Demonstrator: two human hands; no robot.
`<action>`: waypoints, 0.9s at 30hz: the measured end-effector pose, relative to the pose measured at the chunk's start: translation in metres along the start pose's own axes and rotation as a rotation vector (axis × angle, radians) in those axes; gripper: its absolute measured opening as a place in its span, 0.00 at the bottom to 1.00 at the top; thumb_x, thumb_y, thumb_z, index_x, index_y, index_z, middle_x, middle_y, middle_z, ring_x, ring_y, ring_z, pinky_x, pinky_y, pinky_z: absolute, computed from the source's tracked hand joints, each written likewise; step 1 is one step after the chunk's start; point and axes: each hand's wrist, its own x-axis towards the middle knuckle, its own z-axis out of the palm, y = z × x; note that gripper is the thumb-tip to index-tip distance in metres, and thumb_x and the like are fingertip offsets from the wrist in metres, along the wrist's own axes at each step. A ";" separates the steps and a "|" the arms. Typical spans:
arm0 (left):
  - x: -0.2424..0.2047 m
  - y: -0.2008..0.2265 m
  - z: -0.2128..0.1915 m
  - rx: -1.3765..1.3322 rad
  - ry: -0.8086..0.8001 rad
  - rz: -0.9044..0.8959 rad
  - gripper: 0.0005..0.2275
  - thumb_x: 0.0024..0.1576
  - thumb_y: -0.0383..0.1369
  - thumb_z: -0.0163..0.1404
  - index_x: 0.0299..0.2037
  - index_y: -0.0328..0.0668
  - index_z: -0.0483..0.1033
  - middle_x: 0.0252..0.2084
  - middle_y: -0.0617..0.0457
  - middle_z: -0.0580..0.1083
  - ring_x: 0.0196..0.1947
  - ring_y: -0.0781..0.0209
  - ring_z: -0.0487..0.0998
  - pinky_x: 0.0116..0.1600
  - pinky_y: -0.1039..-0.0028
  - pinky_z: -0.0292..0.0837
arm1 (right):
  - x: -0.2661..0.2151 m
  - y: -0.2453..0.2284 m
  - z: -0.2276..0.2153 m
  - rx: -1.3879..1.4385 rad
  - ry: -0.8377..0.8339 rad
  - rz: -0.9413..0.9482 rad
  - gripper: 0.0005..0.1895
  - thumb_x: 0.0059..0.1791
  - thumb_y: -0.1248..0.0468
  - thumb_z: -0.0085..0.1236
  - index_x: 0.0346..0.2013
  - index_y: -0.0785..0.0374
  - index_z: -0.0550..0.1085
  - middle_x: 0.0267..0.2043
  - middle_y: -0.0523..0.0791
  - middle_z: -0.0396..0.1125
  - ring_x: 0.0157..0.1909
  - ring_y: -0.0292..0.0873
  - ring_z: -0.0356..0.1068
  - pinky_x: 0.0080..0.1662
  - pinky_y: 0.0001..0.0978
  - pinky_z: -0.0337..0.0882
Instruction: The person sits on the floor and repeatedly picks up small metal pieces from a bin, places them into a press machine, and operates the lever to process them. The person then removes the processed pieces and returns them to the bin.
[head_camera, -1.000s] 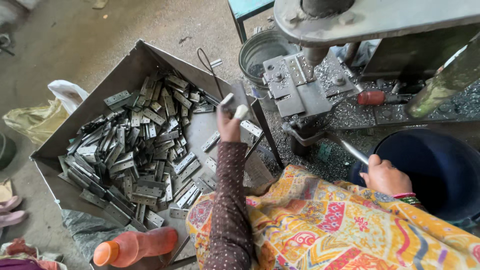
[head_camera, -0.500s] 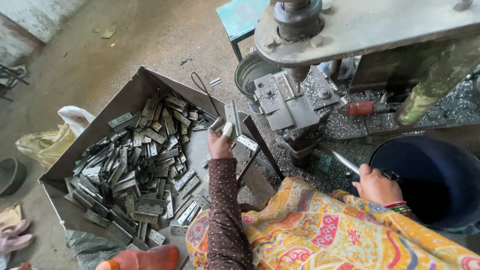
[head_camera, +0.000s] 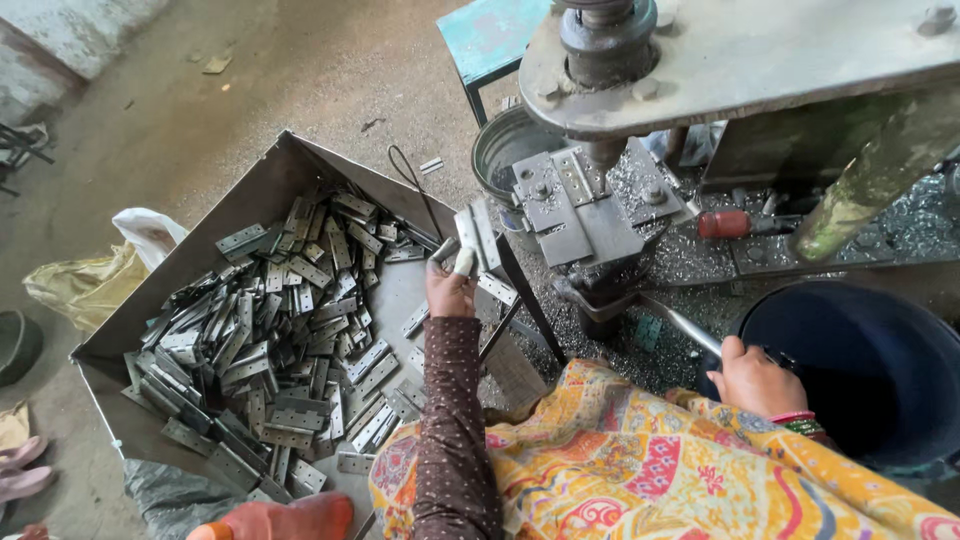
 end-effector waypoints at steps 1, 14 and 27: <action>0.000 -0.004 -0.004 0.144 -0.014 0.056 0.19 0.51 0.12 0.47 0.53 0.31 0.65 0.48 0.42 0.73 0.43 0.54 0.78 0.46 0.71 0.77 | -0.002 0.000 0.002 -0.011 -0.015 -0.004 0.23 0.44 0.47 0.59 0.39 0.59 0.62 0.31 0.51 0.69 0.32 0.53 0.76 0.32 0.45 0.77; 0.011 -0.038 0.009 0.318 -0.008 0.175 0.21 0.48 0.13 0.54 0.52 0.31 0.65 0.45 0.45 0.72 0.40 0.58 0.76 0.43 0.73 0.75 | 0.000 0.001 0.005 0.005 -0.026 0.005 0.24 0.43 0.47 0.60 0.39 0.59 0.62 0.33 0.51 0.69 0.33 0.53 0.76 0.33 0.45 0.77; -0.092 -0.017 0.155 1.829 -0.172 0.593 0.27 0.48 0.35 0.57 0.58 0.36 0.69 0.61 0.37 0.65 0.59 0.44 0.66 0.63 0.50 0.55 | -0.006 0.002 -0.004 0.087 -0.052 -0.026 0.23 0.45 0.48 0.58 0.39 0.60 0.61 0.29 0.51 0.70 0.29 0.55 0.75 0.30 0.47 0.75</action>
